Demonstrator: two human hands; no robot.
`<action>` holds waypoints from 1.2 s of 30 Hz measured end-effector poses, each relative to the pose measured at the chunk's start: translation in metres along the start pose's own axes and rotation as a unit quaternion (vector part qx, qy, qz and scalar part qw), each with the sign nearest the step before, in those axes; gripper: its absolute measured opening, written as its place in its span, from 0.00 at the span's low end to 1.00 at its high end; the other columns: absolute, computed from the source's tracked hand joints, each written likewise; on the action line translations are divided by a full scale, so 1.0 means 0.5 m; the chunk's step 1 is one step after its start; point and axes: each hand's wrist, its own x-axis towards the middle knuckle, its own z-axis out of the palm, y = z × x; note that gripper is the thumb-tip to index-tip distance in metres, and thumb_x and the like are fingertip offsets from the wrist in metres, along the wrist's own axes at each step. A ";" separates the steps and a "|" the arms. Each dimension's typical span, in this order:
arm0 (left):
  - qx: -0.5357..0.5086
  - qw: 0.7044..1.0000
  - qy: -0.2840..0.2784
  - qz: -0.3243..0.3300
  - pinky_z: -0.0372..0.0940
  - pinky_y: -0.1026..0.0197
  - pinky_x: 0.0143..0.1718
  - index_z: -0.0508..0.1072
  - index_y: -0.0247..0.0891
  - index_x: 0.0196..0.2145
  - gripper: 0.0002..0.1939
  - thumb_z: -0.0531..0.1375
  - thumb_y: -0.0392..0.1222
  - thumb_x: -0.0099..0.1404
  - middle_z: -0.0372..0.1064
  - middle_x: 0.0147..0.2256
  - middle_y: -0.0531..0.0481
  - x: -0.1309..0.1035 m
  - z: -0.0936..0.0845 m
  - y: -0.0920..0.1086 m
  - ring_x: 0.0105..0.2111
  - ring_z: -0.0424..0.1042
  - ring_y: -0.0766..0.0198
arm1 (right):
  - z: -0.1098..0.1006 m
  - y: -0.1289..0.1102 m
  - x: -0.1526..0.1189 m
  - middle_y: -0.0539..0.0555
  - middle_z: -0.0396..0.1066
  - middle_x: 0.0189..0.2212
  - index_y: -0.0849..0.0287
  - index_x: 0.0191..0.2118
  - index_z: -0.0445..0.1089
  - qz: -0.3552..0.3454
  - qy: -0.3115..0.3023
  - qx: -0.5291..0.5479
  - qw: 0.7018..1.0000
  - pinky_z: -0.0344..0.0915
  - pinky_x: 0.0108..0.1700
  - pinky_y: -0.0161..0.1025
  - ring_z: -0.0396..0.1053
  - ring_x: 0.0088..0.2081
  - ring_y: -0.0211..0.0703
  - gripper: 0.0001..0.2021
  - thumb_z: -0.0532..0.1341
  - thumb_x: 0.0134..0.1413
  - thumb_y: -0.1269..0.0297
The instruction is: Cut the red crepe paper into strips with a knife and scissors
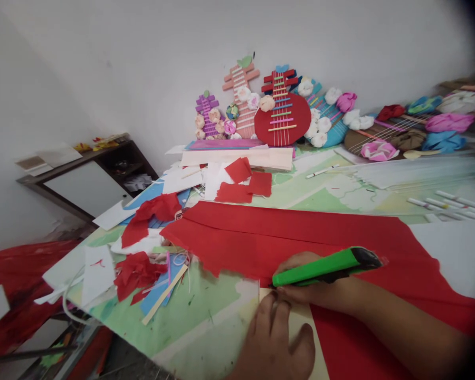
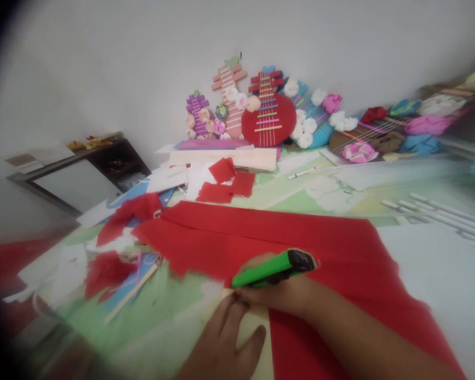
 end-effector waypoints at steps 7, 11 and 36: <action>-0.009 1.000 0.024 0.008 0.67 0.50 0.35 0.67 0.39 0.28 0.02 0.56 0.38 0.58 0.69 0.34 0.41 0.006 -0.002 -0.001 0.40 0.69 0.47 | 0.010 0.006 -0.004 0.49 0.67 0.24 0.59 0.25 0.67 0.036 0.062 0.004 0.997 0.64 0.32 0.34 0.65 0.29 0.37 0.07 0.58 0.49 0.63; -0.016 1.000 0.018 0.011 0.67 0.50 0.36 0.68 0.38 0.28 0.04 0.54 0.33 0.57 0.69 0.34 0.41 0.005 -0.005 -0.002 0.40 0.69 0.47 | 0.014 0.010 -0.007 0.49 0.67 0.25 0.59 0.26 0.67 0.032 0.070 0.003 0.997 0.64 0.33 0.34 0.65 0.29 0.38 0.07 0.58 0.50 0.62; -0.014 1.000 -0.026 0.003 0.67 0.49 0.36 0.68 0.38 0.31 0.05 0.58 0.33 0.55 0.69 0.39 0.40 -0.002 -0.012 0.000 0.43 0.68 0.45 | -0.003 -0.006 0.002 0.48 0.65 0.22 0.59 0.22 0.64 -0.014 -0.029 -0.065 0.997 0.61 0.27 0.31 0.63 0.25 0.35 0.08 0.56 0.49 0.68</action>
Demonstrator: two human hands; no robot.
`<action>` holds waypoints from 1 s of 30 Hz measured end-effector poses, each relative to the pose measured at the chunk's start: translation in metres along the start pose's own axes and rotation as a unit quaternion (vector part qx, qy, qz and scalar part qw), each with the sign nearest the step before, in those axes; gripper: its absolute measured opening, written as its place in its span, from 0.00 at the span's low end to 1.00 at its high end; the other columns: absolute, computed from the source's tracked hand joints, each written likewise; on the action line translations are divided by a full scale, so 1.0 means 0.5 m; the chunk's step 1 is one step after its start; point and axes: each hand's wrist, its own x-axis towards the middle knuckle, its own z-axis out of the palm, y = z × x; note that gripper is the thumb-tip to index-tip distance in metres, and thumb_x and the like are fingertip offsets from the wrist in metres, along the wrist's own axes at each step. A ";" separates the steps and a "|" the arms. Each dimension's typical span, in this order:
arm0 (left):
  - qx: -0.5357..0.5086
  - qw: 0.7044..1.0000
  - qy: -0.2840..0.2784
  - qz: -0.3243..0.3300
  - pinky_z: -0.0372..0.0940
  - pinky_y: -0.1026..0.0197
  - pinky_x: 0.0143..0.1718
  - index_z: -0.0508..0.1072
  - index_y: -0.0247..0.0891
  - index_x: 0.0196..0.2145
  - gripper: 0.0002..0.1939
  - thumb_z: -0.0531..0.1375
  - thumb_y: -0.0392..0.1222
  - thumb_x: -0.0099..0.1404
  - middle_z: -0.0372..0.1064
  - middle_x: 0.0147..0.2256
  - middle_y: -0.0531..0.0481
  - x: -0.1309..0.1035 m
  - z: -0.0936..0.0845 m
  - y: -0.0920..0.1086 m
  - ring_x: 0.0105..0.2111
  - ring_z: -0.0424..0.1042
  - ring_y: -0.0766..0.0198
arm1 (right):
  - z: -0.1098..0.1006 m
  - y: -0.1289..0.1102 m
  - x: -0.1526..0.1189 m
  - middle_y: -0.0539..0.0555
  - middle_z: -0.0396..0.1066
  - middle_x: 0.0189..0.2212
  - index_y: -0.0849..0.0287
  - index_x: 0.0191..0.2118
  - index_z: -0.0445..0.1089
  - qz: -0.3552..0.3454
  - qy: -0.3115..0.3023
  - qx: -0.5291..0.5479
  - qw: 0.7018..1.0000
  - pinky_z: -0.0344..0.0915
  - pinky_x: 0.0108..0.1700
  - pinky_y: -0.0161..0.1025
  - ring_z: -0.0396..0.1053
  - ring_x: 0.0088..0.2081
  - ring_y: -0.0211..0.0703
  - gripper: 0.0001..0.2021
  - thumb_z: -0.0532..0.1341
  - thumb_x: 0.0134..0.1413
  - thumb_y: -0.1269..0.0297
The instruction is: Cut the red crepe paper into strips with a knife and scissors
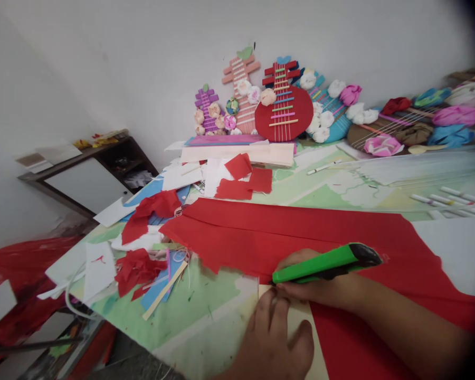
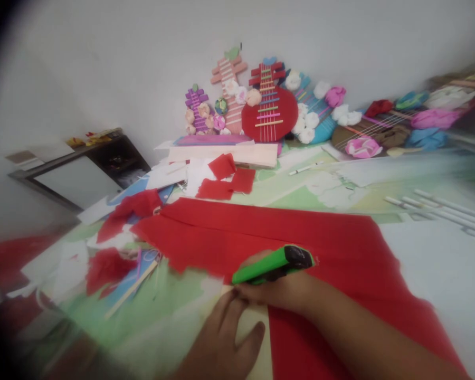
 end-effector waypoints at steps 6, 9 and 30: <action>-0.002 1.000 0.015 0.012 0.68 0.48 0.35 0.68 0.38 0.31 0.04 0.58 0.36 0.56 0.69 0.36 0.41 0.004 0.000 -0.004 0.42 0.68 0.46 | 0.002 0.008 -0.006 0.48 0.65 0.23 0.59 0.24 0.65 0.014 0.058 0.028 0.998 0.63 0.29 0.32 0.64 0.26 0.36 0.09 0.56 0.51 0.63; 0.003 1.000 0.012 0.012 0.67 0.49 0.37 0.68 0.39 0.30 0.03 0.58 0.39 0.57 0.69 0.36 0.41 0.006 -0.002 -0.004 0.42 0.68 0.47 | 0.002 0.007 -0.007 0.49 0.65 0.23 0.59 0.24 0.65 0.016 0.063 0.032 0.997 0.63 0.30 0.33 0.64 0.27 0.37 0.08 0.56 0.51 0.64; -0.001 1.000 -0.013 0.013 0.67 0.47 0.37 0.67 0.38 0.32 0.06 0.56 0.31 0.54 0.68 0.37 0.39 0.006 -0.008 -0.004 0.42 0.69 0.45 | -0.003 0.013 -0.007 0.48 0.63 0.23 0.59 0.25 0.65 0.021 0.025 0.063 0.997 0.61 0.28 0.31 0.63 0.26 0.35 0.09 0.57 0.52 0.62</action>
